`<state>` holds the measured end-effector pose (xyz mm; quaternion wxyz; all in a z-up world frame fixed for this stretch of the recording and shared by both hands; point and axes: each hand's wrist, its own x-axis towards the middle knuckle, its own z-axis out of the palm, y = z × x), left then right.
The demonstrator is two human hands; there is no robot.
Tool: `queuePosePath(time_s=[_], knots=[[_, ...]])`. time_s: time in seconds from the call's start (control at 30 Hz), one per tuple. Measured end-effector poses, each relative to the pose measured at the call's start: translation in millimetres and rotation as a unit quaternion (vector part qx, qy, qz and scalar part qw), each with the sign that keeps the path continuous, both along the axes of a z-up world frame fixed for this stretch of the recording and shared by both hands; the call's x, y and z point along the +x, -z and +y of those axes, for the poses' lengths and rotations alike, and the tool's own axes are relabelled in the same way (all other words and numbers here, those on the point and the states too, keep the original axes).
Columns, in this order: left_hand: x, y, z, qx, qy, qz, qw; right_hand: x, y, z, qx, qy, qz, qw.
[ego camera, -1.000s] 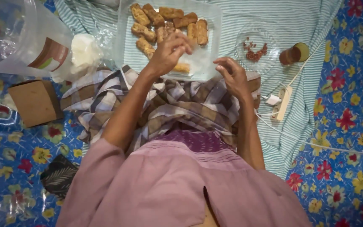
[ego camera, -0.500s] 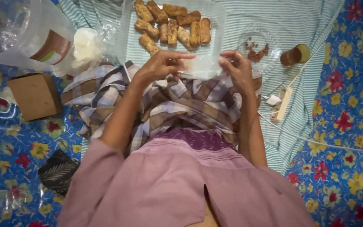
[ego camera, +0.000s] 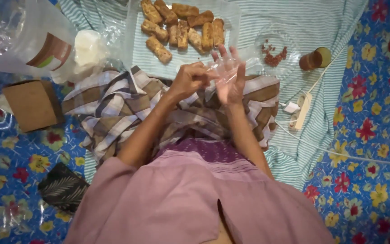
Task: A person is manually wrapping individual food items in small sheets and placing them into clear plastic bags.
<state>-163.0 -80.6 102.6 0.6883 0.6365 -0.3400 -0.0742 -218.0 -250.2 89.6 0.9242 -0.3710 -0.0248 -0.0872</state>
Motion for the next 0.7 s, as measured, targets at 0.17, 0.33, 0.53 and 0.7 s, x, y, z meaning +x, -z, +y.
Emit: queuePosePath(time_s=[0.17, 0.33, 0.53, 0.7], knots=[[-4.1, -5.6, -0.8, 0.069, -0.01, -0.049, 0.996, 7.1, -21.7, 10.1, 0.202, -0.014, 0.036, 0.979], [-4.4, -9.7, -2.2, 0.056, 0.001, -0.026, 0.998, 6.9, -10.4, 4.5, 0.215, 0.04, 0.105, 0.97], [3.3, -5.6, -5.5, 0.035, -0.025, -0.083, 0.996, 16.3, 12.8, -16.3, 0.242, 0.065, 0.133, 0.959], [45.4, 4.1, 14.9, 0.164, -0.083, -0.021, 0.983, 13.2, 16.4, -46.8, 0.256, 0.104, 0.159, 0.948]])
